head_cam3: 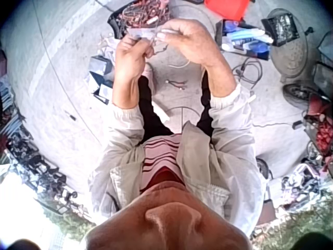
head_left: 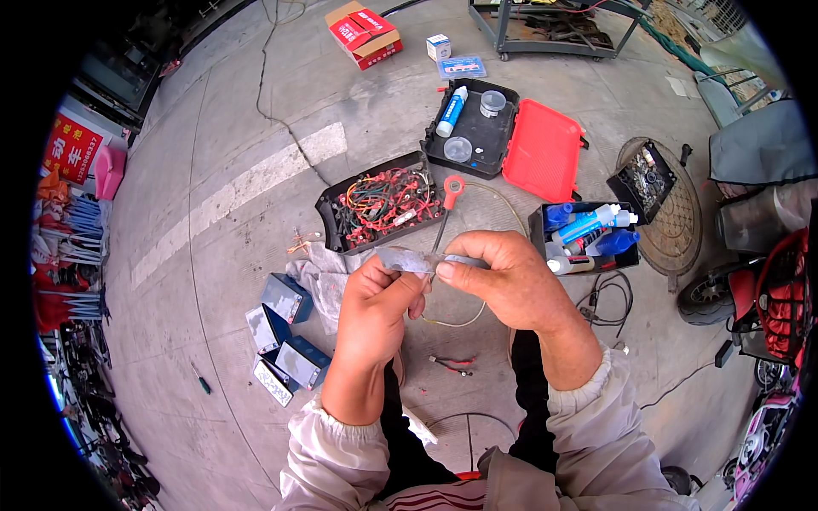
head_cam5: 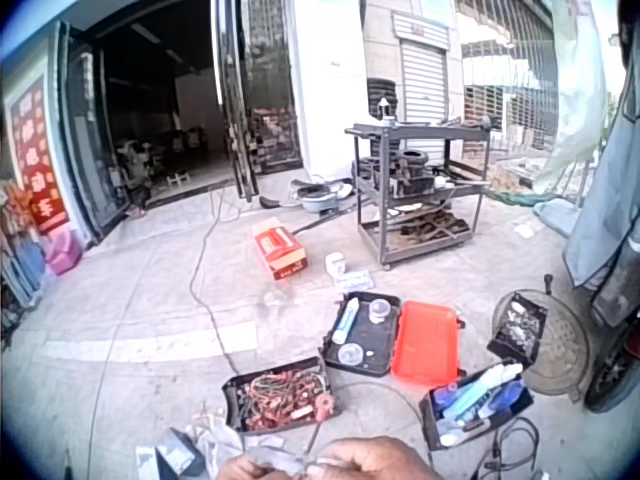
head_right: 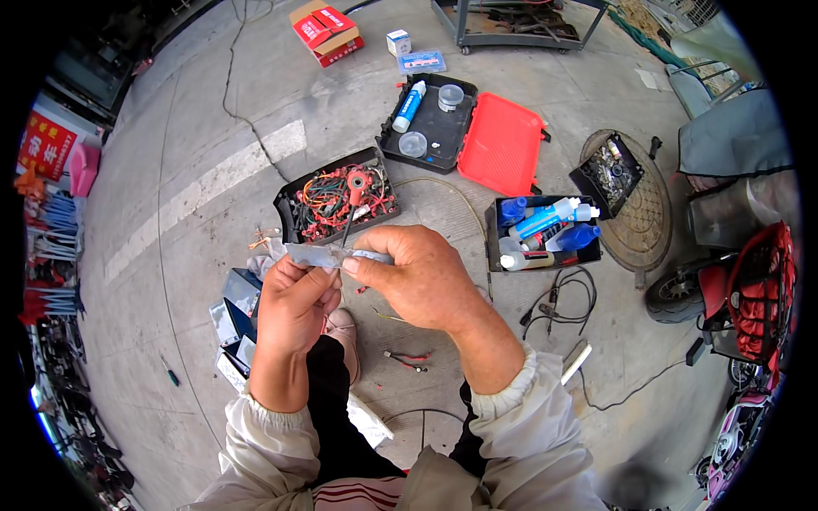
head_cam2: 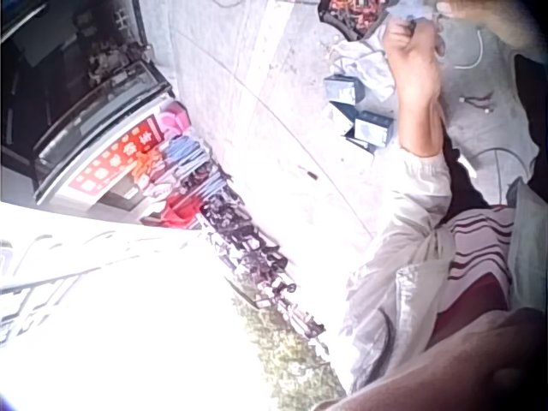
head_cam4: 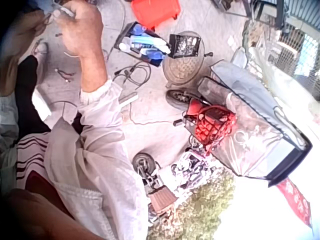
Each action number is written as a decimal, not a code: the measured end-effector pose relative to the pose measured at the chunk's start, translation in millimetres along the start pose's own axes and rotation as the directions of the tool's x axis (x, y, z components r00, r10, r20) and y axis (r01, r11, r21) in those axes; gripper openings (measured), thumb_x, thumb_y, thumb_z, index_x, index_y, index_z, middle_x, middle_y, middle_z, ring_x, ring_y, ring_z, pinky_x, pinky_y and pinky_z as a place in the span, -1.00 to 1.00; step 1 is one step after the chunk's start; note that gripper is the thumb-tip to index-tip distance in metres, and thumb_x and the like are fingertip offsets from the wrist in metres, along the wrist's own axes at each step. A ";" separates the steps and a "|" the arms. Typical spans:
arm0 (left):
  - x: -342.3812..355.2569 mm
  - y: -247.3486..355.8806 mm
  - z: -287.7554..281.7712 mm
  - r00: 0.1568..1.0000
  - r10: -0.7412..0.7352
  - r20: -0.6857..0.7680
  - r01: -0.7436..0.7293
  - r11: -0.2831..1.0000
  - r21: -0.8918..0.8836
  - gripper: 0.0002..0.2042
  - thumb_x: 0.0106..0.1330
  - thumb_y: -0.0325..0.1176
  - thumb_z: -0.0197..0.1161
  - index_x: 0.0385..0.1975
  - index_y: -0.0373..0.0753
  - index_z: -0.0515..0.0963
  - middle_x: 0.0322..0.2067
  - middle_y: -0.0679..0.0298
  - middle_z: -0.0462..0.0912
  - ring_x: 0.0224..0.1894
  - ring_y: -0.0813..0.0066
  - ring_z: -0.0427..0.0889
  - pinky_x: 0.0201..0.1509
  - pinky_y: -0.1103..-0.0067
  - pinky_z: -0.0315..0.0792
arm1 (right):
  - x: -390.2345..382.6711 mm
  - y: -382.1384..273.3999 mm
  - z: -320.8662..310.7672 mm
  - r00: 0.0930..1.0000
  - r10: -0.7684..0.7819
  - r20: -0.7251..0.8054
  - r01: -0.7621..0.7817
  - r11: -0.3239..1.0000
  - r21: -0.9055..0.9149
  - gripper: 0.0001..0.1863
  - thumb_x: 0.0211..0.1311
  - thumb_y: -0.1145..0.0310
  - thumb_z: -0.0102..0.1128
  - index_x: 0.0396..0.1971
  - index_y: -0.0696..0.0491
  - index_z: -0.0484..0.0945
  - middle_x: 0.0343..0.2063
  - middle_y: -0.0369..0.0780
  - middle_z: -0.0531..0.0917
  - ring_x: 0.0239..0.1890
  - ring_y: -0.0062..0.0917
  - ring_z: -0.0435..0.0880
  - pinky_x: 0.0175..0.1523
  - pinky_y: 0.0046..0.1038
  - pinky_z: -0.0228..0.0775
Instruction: The person sits and handles multiple colored wires, stripping insulation, twisting conductors, and attaching connectors. They repeatedly pick up wire segments, strip ends, and join pieces using small tools and connectors.
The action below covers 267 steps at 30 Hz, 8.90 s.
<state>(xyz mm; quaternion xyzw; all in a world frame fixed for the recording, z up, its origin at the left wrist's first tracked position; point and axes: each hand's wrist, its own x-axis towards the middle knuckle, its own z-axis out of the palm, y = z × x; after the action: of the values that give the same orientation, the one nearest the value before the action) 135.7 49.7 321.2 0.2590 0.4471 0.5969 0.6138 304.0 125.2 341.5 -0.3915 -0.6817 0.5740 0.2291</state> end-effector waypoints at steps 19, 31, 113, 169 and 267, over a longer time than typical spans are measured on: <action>-4.5 0.4 4.4 0.999 -0.054 -0.006 0.054 0.998 -0.015 -0.88 0.34 -0.45 0.16 -0.23 -0.33 0.57 -0.50 0.35 0.54 -0.58 0.69 0.37 -0.50 0.70 0.26 | 1.7 0.9 -14.3 1.000 0.028 -0.013 -0.027 0.997 0.074 -0.78 0.20 0.29 0.24 -0.41 0.17 0.60 -0.64 -0.30 0.48 -0.55 -0.67 0.36 -0.42 -0.50 0.21; -4.7 -7.1 2.7 1.000 0.017 -0.013 -0.018 0.996 -0.086 -0.79 0.34 -0.51 0.14 -0.06 -0.34 0.55 -0.46 0.33 0.56 -0.56 0.68 0.38 -0.49 0.68 0.28 | 0.1 4.0 2.0 0.998 0.024 0.066 -0.025 1.000 0.017 -0.81 0.20 0.36 0.23 -0.42 0.21 0.58 -0.64 -0.38 0.43 -0.51 -0.75 0.32 -0.42 -0.55 0.20; -13.2 2.1 -0.3 0.992 -0.124 -0.002 0.118 0.953 -0.278 -0.95 0.26 -0.59 0.15 -0.40 -0.29 0.54 -0.56 0.31 0.52 -0.61 0.70 0.30 -0.54 0.69 0.17 | 3.5 1.4 -4.6 0.989 0.066 0.131 -0.079 0.993 0.091 -0.80 0.19 0.34 0.25 -0.42 0.20 0.60 -0.65 -0.37 0.46 -0.54 -0.74 0.34 -0.45 -0.55 0.19; -23.4 3.4 1.7 0.982 -0.190 0.010 0.187 0.957 -0.222 -0.65 0.22 -0.61 0.05 0.02 -0.40 0.52 -0.64 0.47 0.31 -0.61 0.71 0.16 -0.53 0.75 0.11 | 4.7 5.2 -16.3 0.997 0.052 0.055 -0.061 0.984 0.169 -0.78 0.26 0.35 0.23 -0.50 0.17 0.56 -0.63 -0.49 0.37 -0.52 -0.81 0.24 -0.46 -0.62 0.10; -16.4 -10.5 12.4 0.947 0.286 0.145 -0.282 0.527 0.802 -0.86 0.22 -0.53 0.31 -0.25 -0.36 0.60 -0.43 0.37 0.60 -0.48 0.71 0.49 -0.40 0.69 0.39 | 5.6 15.5 -8.3 0.986 0.137 -0.094 -0.115 0.971 0.208 -0.72 0.22 0.23 0.22 -0.37 0.18 0.58 -0.57 -0.31 0.56 -0.49 -0.71 0.44 -0.38 -0.54 0.27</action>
<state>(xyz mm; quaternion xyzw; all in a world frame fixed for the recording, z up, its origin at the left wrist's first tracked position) 153.4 34.9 321.9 0.5791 0.6235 0.4170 0.3195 311.1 135.2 327.8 -0.4389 -0.5804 0.6318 0.2670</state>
